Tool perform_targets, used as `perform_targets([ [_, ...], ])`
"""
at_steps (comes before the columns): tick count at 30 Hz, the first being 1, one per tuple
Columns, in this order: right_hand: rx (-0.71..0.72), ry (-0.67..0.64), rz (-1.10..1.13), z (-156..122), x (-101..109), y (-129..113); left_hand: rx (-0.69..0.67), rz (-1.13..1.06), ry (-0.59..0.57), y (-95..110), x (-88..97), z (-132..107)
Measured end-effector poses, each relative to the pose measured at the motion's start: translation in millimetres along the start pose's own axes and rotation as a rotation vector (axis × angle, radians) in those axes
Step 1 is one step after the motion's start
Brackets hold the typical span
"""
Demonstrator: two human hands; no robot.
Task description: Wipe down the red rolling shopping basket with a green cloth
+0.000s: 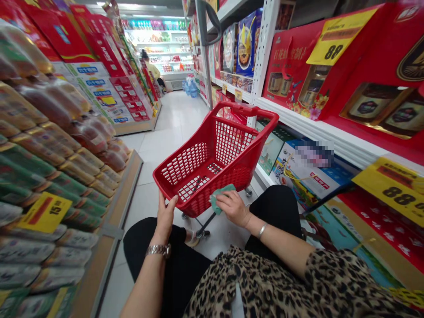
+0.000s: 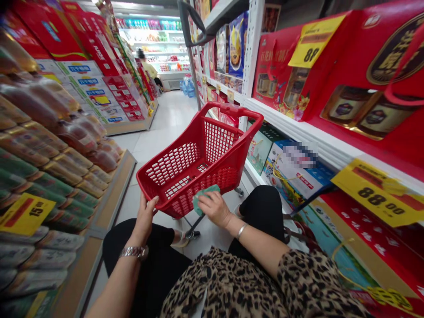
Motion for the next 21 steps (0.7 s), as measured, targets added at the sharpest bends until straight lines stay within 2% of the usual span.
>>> perform_targets([
  [4, 0.228, 0.096, 0.005, 32, 12, -27, 0.030, -0.034, -0.010, 5, -2.1, -4],
  [7, 0.283, 0.144, -0.012, 50, 13, -37, 0.039, -0.022, -0.016, 9, -2.1, -6],
  [10, 0.277, 0.135, -0.016, 58, 13, -35, 0.035, -0.028, -0.018, 12, -2.0, -7],
  [13, 0.235, 0.114, -0.026, 57, 17, -24, 0.035, -0.035, -0.016, 12, -2.4, -7],
  [16, 0.138, 0.168, -0.063, 52, 29, -4, 0.034, -0.023, -0.035, 12, -3.0, -7],
  [21, -0.159, 0.275, -0.194, 47, 72, 57, -0.014, -0.011, -0.073, 14, -2.6, -10],
])
Point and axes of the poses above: each hand's wrist, its own z-axis towards the middle knuckle, its own x-axis out of the back of the hand, y = z × x, the point moved 1 cm from there along z, towards the middle knuckle, and after that the axes turned 3 degrees about y, right-handed, at the moved point
